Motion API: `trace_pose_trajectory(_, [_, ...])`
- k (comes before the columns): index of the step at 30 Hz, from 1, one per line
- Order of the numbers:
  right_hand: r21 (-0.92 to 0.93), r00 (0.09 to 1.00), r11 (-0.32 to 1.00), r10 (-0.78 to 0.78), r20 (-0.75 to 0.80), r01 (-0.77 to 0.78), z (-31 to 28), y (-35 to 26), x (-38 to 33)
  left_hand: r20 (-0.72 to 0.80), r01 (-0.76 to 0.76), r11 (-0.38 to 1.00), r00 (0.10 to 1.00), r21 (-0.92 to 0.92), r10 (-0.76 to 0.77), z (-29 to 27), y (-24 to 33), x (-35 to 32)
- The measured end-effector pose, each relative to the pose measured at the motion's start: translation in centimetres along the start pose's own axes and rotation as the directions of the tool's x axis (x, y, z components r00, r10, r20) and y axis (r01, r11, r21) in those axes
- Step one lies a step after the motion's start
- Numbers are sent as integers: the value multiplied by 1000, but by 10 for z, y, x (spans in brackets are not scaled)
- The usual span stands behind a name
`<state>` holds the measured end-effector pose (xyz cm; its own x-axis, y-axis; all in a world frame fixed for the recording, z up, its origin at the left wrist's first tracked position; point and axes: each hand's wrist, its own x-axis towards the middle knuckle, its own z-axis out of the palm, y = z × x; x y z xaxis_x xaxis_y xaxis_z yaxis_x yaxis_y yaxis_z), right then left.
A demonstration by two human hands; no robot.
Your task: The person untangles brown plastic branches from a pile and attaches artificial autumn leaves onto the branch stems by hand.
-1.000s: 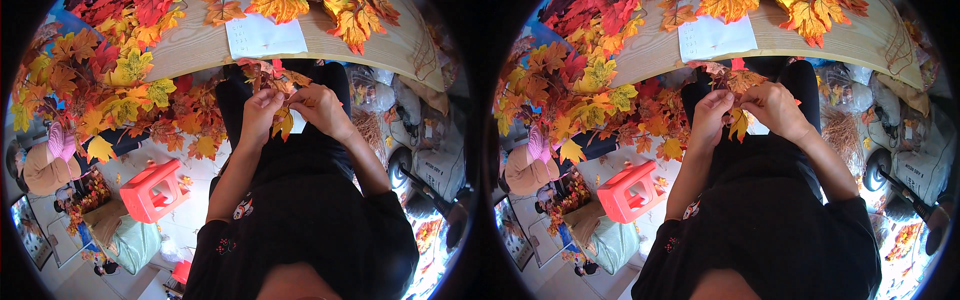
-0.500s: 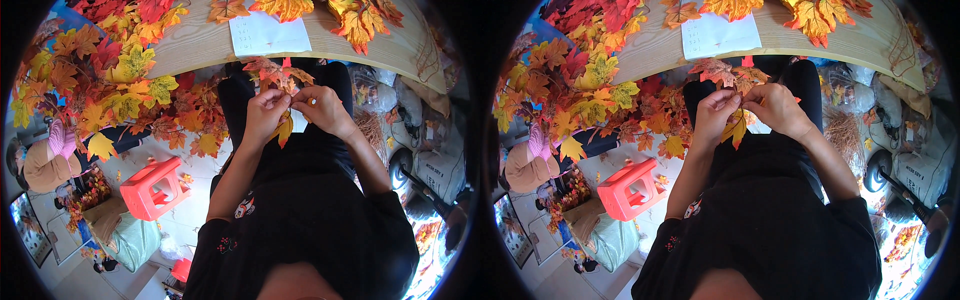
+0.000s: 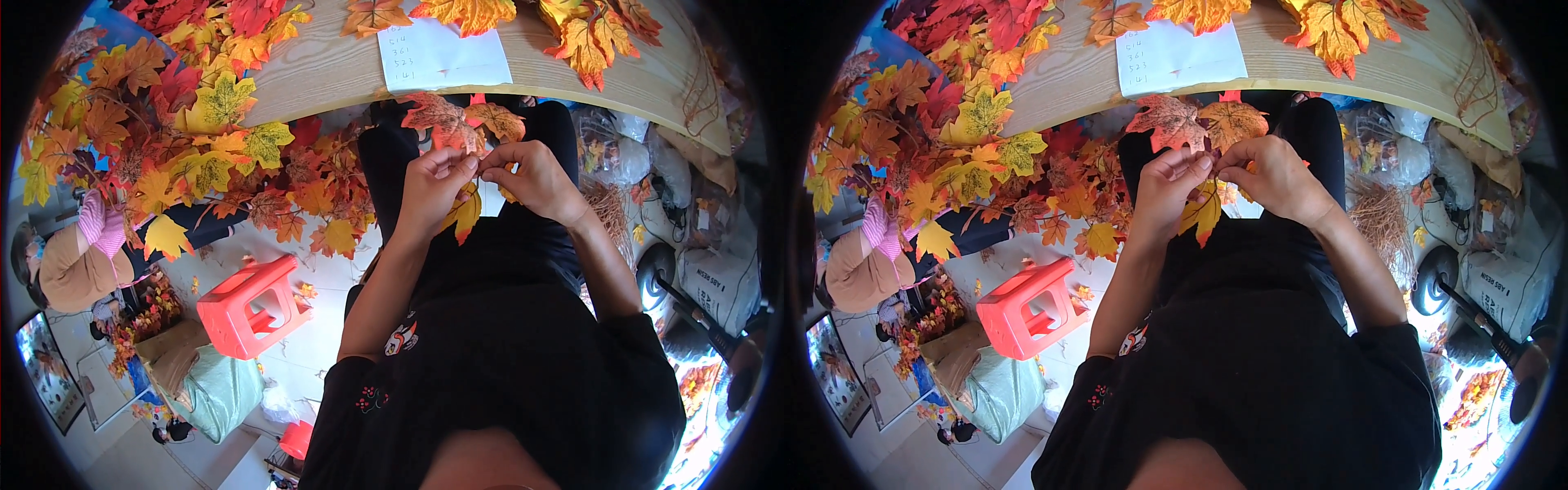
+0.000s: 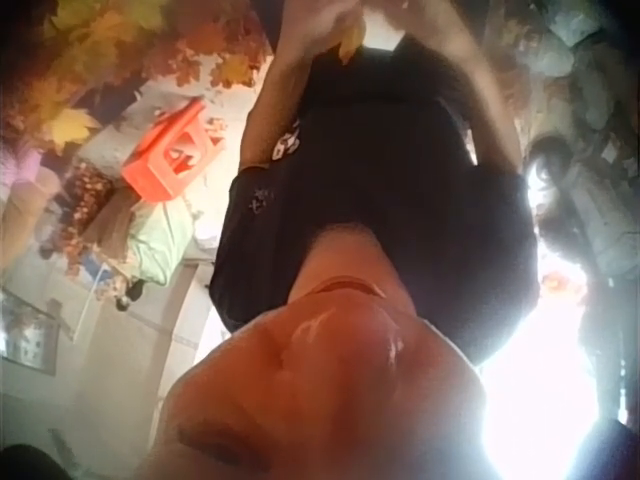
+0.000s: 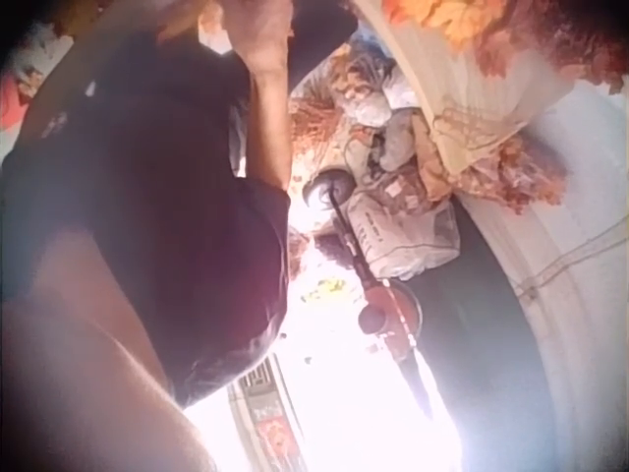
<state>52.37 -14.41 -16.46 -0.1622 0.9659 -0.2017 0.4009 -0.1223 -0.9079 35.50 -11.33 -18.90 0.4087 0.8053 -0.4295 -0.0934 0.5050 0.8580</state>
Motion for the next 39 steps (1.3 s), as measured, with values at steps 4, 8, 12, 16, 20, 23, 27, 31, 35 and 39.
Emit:
trace_pose_trajectory(4, [31,1000,999,29,2,-29,1,2,3,38,-83,995,996,57,81,-1,-2,1])
trace_pose_trajectory(8, [169,999,985,42,2,-42,5,10,2,34,-108,993,994,39,107,2,-3,-2])
trace_pose_trajectory(12, [513,975,830,197,101,-220,11,20,0,45,-43,999,998,27,42,-2,-11,-4])
trace_pose_trajectory(16, [681,979,707,185,84,-192,16,22,3,79,-71,997,994,-16,72,-1,-15,-2])
trace_pose_trajectory(20, [499,964,850,247,-95,-168,0,4,7,0,-383,882,917,276,398,1,-18,1])
trace_pose_trajectory(23, [338,951,940,153,-267,-57,-5,18,18,353,-674,263,631,690,691,-11,-16,10])
trace_pose_trajectory(27, [-65,900,996,-77,-428,54,-4,12,22,47,-200,967,980,157,195,-7,4,2])
trace_pose_trajectory(31, [-516,894,850,-309,-324,107,-5,6,27,422,461,685,874,-563,-242,-3,12,7])
trace_pose_trajectory(35, [-676,916,712,-377,-138,191,-6,-15,29,494,500,511,855,-700,-159,-2,-2,7])
trace_pose_trajectory(39, [-643,755,670,-620,-212,370,-15,-88,62,354,428,497,904,-755,-242,-15,-27,4])
